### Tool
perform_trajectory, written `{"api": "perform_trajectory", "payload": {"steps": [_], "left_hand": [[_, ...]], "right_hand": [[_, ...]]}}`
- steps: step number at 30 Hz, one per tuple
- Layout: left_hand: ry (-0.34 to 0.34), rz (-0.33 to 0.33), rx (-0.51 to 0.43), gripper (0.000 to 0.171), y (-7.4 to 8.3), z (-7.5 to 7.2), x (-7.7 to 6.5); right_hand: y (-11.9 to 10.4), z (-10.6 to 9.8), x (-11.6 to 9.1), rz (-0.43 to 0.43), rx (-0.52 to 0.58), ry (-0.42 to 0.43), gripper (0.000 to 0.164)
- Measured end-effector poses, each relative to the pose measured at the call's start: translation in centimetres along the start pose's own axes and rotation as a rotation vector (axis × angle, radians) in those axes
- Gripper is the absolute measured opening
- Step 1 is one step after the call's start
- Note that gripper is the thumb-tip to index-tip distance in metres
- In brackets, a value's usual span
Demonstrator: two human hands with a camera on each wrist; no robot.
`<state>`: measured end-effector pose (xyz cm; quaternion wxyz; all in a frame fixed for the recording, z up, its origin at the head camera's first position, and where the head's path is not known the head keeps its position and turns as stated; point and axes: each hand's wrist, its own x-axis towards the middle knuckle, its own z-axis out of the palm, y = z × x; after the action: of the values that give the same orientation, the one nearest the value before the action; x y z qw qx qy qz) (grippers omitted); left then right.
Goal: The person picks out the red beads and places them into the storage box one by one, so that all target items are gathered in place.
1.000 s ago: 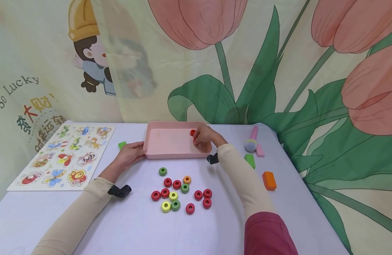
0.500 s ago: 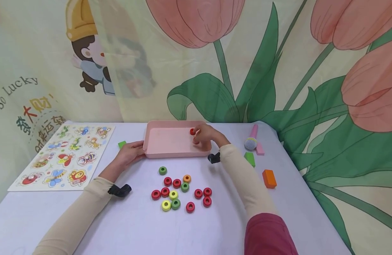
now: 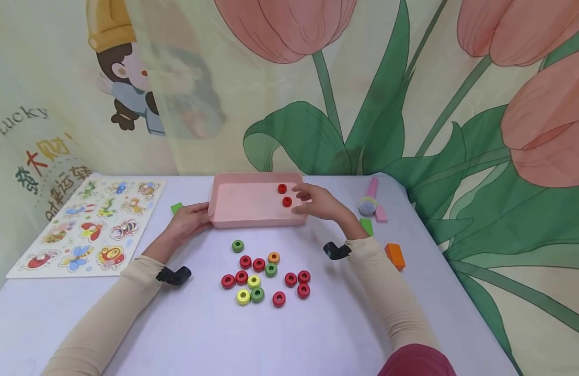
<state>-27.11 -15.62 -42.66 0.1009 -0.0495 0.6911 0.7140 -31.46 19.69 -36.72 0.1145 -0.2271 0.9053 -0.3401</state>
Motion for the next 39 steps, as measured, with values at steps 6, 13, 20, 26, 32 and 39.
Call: {"api": "perform_trajectory", "payload": {"steps": [6, 13, 20, 26, 32, 39], "left_hand": [[-0.012, -0.002, -0.026, 0.053, 0.1, -0.1, 0.2], [-0.010, -0.018, -0.008, 0.054, 0.3, -0.2, 0.1], [-0.009, -0.023, -0.006, 0.055, 0.4, -0.1, 0.1], [-0.018, -0.009, -0.017, 0.055, 0.3, -0.1, 0.1], [-0.021, -0.003, -0.024, 0.054, 0.2, -0.1, 0.1], [-0.008, -0.027, -0.005, 0.055, 0.4, -0.1, 0.1]], "right_hand": [[-0.5, 0.6, -4.6, -0.012, 0.008, -0.013, 0.058], [1.3, 3.5, -8.9, 0.004, 0.009, -0.167, 0.047], [1.6, 5.3, -11.0, 0.011, 0.062, -0.267, 0.041], [1.9, 6.2, -11.2, -0.015, 0.097, -0.292, 0.038], [1.8, 6.2, -11.1, -0.055, 0.099, -0.302, 0.027], [1.5, 5.2, -10.1, -0.051, 0.080, -0.288, 0.026]]}}
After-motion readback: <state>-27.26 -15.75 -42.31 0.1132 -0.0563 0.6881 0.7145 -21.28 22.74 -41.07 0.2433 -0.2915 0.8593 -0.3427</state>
